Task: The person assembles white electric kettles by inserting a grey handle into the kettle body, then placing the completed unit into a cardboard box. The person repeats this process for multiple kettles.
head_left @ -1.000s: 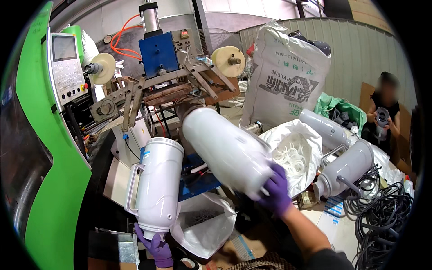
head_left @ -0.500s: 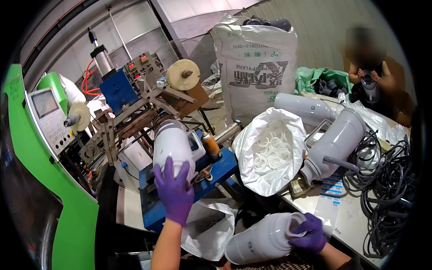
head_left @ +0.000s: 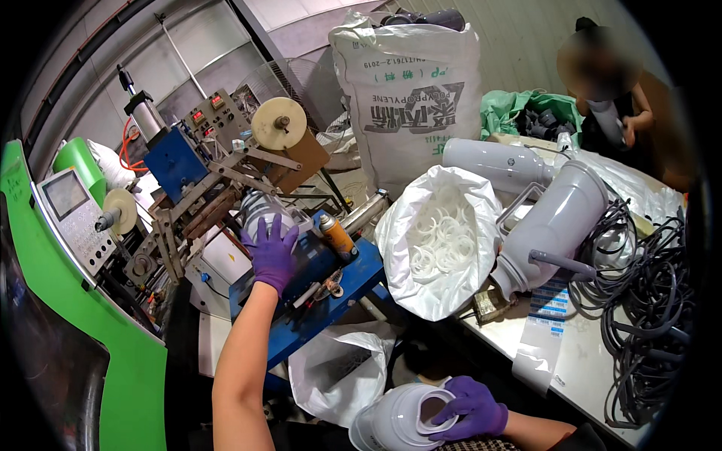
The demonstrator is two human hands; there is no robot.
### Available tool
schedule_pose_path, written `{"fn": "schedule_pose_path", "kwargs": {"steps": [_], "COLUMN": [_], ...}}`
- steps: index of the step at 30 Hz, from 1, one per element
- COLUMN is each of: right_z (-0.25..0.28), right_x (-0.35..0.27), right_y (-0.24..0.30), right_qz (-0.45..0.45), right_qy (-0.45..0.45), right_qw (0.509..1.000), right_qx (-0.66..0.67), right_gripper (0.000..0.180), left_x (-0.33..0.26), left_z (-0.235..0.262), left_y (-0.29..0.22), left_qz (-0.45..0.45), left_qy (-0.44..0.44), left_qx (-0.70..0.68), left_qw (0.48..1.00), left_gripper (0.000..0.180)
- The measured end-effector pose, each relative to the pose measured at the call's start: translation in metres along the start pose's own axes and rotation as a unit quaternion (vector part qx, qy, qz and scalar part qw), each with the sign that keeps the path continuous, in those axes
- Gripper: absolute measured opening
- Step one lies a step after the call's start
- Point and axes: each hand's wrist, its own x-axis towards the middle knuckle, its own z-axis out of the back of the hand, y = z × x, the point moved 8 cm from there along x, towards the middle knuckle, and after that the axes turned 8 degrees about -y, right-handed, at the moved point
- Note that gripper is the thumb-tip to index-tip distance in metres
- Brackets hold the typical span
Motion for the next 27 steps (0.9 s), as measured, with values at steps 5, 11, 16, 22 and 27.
{"fn": "schedule_pose_path", "kwargs": {"steps": [5,11,16,22,27], "right_z": [-0.003,-0.005,0.052,0.061,0.072], "right_x": [0.027,0.039,0.115,0.077,0.073], "right_y": [0.025,-0.016,-0.113,-0.229,-0.21], "right_qz": [0.083,-0.121,-0.069,-0.118,-0.107], "right_qy": [-0.021,0.062,-0.003,0.106,0.077], "right_qw": [0.996,0.984,0.92,0.857,0.898], "right_qx": [0.031,0.118,-0.387,-0.491,-0.42], "right_gripper": [0.033,0.034,0.034,0.02,0.021], "left_x": [-0.06,-0.136,-0.144,-0.204,-0.254], "left_z": [0.146,0.232,0.172,0.081,0.035], "left_y": [-0.146,-0.19,-0.078,0.001,-0.072], "left_qz": [-0.116,-0.173,0.138,0.411,0.377], "left_qy": [0.188,0.122,0.033,0.088,0.106], "left_qx": [-0.674,-0.8,-0.718,-0.678,-0.808], "left_qw": [0.705,0.562,0.682,0.603,0.44], "left_gripper": [0.102,0.054,0.04,0.05,0.064]}}
